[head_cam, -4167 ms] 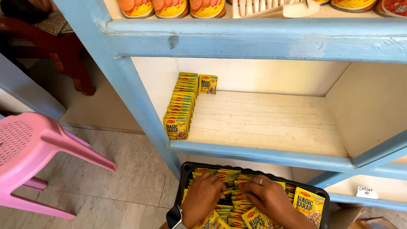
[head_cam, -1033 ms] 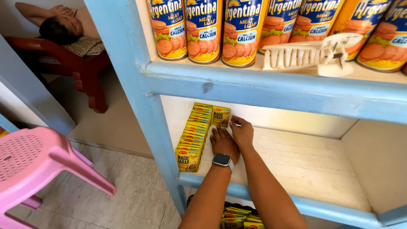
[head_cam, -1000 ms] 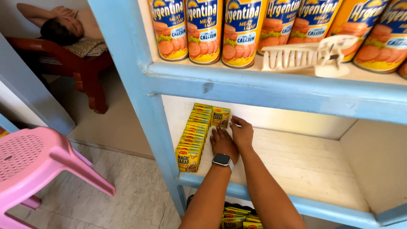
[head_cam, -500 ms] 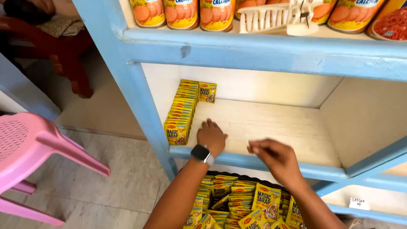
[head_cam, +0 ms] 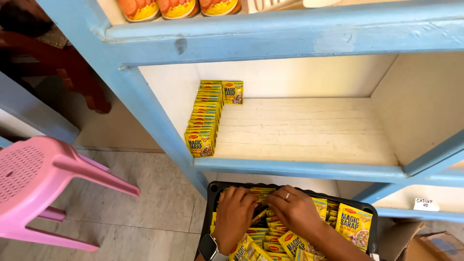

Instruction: Stocking and organizing seasoning packets on a grocery store shelf.

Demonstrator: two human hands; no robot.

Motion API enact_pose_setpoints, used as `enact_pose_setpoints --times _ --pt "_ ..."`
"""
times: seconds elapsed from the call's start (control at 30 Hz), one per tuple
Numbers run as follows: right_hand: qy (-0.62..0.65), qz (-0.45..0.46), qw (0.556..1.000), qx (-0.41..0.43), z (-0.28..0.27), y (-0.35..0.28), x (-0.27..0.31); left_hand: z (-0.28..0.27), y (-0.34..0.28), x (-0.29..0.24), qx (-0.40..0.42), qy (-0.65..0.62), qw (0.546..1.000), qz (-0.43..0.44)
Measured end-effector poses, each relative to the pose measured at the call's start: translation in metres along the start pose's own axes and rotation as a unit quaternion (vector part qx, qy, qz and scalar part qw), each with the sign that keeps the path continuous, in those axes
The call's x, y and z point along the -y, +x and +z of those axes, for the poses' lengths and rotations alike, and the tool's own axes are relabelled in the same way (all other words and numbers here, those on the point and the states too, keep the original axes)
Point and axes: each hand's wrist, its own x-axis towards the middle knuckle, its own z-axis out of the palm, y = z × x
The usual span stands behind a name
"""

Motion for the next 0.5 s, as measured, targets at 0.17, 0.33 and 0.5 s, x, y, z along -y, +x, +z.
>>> enact_pose_setpoints --times 0.17,0.33,0.5 --pt "-0.02 -0.03 0.999 0.014 0.006 -0.002 -0.002 0.004 -0.008 0.008 0.002 0.01 0.999 -0.049" --pt "-0.032 -0.032 0.999 0.012 0.002 0.0 -0.001 0.009 -0.009 0.011 0.003 -0.014 0.998 -0.068" --pt "-0.005 0.015 1.0 0.024 -0.003 0.004 0.004 -0.003 -0.003 0.005 -0.007 -0.06 0.994 -0.09"
